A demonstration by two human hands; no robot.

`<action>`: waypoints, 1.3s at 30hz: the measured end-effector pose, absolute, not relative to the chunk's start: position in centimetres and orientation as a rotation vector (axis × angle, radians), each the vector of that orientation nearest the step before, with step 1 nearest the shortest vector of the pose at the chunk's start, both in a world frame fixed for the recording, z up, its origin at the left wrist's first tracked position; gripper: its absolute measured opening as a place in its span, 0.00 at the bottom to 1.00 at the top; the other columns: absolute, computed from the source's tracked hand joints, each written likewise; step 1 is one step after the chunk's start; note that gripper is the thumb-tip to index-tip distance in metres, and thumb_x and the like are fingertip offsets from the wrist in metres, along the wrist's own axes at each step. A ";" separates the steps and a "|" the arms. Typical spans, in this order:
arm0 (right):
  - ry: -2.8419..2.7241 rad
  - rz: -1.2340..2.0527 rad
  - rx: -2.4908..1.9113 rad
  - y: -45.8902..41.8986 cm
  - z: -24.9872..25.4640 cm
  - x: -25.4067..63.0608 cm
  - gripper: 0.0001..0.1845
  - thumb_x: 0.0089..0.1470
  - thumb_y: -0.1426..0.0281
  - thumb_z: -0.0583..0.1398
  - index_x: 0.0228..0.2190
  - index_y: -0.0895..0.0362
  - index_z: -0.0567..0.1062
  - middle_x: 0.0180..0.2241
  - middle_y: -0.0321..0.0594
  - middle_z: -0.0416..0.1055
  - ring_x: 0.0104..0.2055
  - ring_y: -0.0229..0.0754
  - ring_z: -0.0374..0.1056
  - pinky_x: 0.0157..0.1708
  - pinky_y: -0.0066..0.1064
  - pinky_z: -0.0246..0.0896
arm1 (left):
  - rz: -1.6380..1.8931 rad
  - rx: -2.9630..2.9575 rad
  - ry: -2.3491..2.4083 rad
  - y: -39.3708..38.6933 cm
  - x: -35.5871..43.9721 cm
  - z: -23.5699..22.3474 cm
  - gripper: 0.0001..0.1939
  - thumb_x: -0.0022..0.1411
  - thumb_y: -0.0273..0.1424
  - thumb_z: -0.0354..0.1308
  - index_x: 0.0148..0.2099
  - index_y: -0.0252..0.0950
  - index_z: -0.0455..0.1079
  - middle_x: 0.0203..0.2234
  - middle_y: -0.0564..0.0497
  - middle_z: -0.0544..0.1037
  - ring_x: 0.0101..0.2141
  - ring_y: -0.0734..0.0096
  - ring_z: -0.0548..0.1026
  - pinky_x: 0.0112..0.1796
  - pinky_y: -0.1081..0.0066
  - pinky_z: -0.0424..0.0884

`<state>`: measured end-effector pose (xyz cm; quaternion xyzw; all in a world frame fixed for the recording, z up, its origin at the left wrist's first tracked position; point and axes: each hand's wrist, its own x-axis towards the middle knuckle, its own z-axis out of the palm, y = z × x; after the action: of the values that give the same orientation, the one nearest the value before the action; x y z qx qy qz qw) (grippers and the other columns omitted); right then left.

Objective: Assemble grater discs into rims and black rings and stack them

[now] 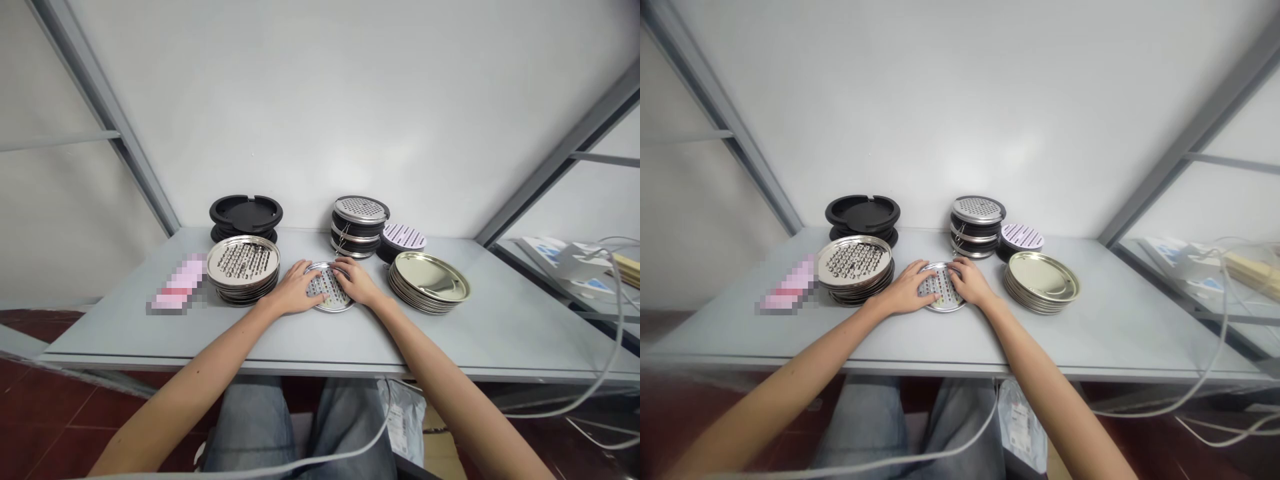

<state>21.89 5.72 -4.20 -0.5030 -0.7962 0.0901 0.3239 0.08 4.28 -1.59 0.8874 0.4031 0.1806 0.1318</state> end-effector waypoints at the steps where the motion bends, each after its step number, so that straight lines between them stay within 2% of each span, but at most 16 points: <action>1: -2.097 0.236 -1.328 5.7 -4.2 21.9 0.18 0.60 0.66 0.52 0.44 0.59 0.76 0.49 0.50 0.69 0.53 0.49 0.65 0.56 0.44 0.58 | 0.530 2.575 1.169 4.3 0.1 -1.6 0.29 0.58 0.45 0.58 0.58 0.36 0.64 0.62 0.38 0.58 0.63 0.48 0.52 0.60 0.51 0.53; 6: -2.144 0.241 -1.365 5.6 -4.3 21.7 0.21 0.60 0.63 0.52 0.48 0.60 0.74 0.54 0.54 0.66 0.57 0.52 0.62 0.58 0.46 0.55 | 0.524 2.594 1.187 4.3 0.1 -1.5 0.30 0.58 0.45 0.58 0.58 0.36 0.64 0.62 0.38 0.58 0.63 0.47 0.52 0.60 0.51 0.53; 9: -2.155 0.224 -1.354 5.6 -4.2 21.7 0.20 0.60 0.62 0.53 0.47 0.59 0.74 0.54 0.53 0.66 0.57 0.52 0.63 0.58 0.46 0.56 | 0.505 2.585 1.200 4.3 0.1 -1.3 0.32 0.57 0.49 0.58 0.59 0.37 0.64 0.62 0.38 0.58 0.63 0.46 0.51 0.60 0.49 0.52; 13: -2.165 0.214 -1.346 5.6 -4.1 21.7 0.20 0.59 0.61 0.53 0.47 0.59 0.74 0.53 0.52 0.67 0.56 0.52 0.64 0.57 0.46 0.57 | 0.471 2.566 1.187 4.1 0.1 -1.1 0.44 0.46 0.58 0.62 0.59 0.39 0.62 0.62 0.39 0.57 0.63 0.45 0.52 0.59 0.49 0.53; 17: -2.191 0.192 -1.331 5.7 -4.0 21.6 0.21 0.58 0.60 0.55 0.47 0.60 0.74 0.52 0.53 0.68 0.54 0.53 0.64 0.56 0.46 0.58 | 0.456 2.598 1.171 4.0 0.1 -1.1 0.52 0.36 0.60 0.65 0.60 0.38 0.60 0.62 0.37 0.57 0.61 0.43 0.55 0.58 0.50 0.54; 29: -2.175 0.214 -1.297 5.8 -3.7 21.6 0.19 0.57 0.60 0.56 0.45 0.57 0.77 0.51 0.50 0.70 0.53 0.51 0.67 0.55 0.45 0.59 | 0.482 2.637 1.196 4.2 0.2 -1.4 0.53 0.37 0.62 0.63 0.59 0.37 0.61 0.61 0.36 0.59 0.60 0.44 0.57 0.59 0.51 0.55; 39: -2.132 0.269 -1.297 5.6 -3.9 21.8 0.19 0.59 0.62 0.52 0.43 0.58 0.77 0.52 0.51 0.68 0.55 0.52 0.64 0.56 0.45 0.57 | 0.474 2.608 1.169 4.0 0.1 -1.3 0.52 0.36 0.62 0.63 0.59 0.36 0.61 0.61 0.37 0.59 0.60 0.43 0.58 0.58 0.51 0.55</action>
<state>21.78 5.60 -3.88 -0.4913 -0.8074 0.1019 0.3103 0.10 4.05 -1.27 0.8935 0.4006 0.1625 0.1218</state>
